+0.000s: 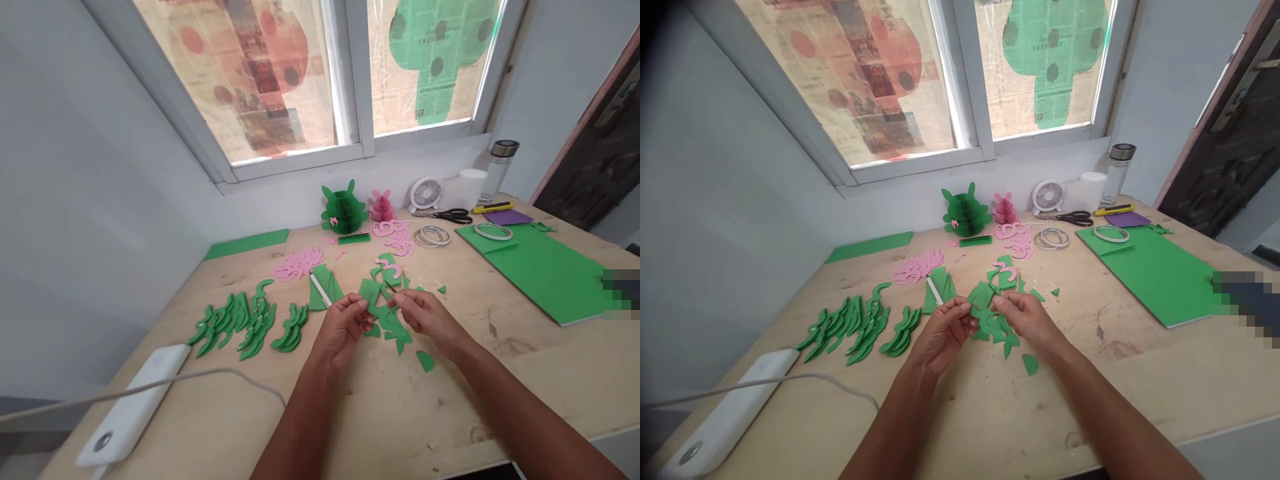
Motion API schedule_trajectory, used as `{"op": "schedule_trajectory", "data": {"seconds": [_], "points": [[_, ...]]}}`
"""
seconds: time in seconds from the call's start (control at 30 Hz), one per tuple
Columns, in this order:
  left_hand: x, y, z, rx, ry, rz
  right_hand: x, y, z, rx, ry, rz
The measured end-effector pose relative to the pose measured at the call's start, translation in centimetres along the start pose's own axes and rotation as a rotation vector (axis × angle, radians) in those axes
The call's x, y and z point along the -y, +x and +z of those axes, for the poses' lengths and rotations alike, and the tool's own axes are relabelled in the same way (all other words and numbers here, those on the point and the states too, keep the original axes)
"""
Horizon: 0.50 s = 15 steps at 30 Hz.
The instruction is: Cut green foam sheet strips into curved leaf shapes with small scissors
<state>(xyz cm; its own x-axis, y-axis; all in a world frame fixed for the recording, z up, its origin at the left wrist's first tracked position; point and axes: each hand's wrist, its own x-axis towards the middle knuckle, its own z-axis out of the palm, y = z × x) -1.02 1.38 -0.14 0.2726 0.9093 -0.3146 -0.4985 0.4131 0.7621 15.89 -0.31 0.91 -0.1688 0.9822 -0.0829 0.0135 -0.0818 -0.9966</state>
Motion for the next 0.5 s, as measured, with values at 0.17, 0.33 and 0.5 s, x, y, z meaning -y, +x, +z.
{"op": "schedule_trajectory", "data": {"seconds": [0.17, 0.33, 0.5], "points": [[0.20, -0.09, 0.41, 0.040, 0.110, 0.013, -0.48, 0.20, -0.16, -0.077, 0.060, 0.029], [0.56, -0.16, 0.87, 0.078, 0.243, 0.028, -0.10, 0.10, 0.02, -0.097, 0.035, 0.005], [0.68, -0.07, 0.92, 0.078, 0.298, 0.041, 0.10, 0.03, 0.09, -0.128, -0.033, -0.002]]}}
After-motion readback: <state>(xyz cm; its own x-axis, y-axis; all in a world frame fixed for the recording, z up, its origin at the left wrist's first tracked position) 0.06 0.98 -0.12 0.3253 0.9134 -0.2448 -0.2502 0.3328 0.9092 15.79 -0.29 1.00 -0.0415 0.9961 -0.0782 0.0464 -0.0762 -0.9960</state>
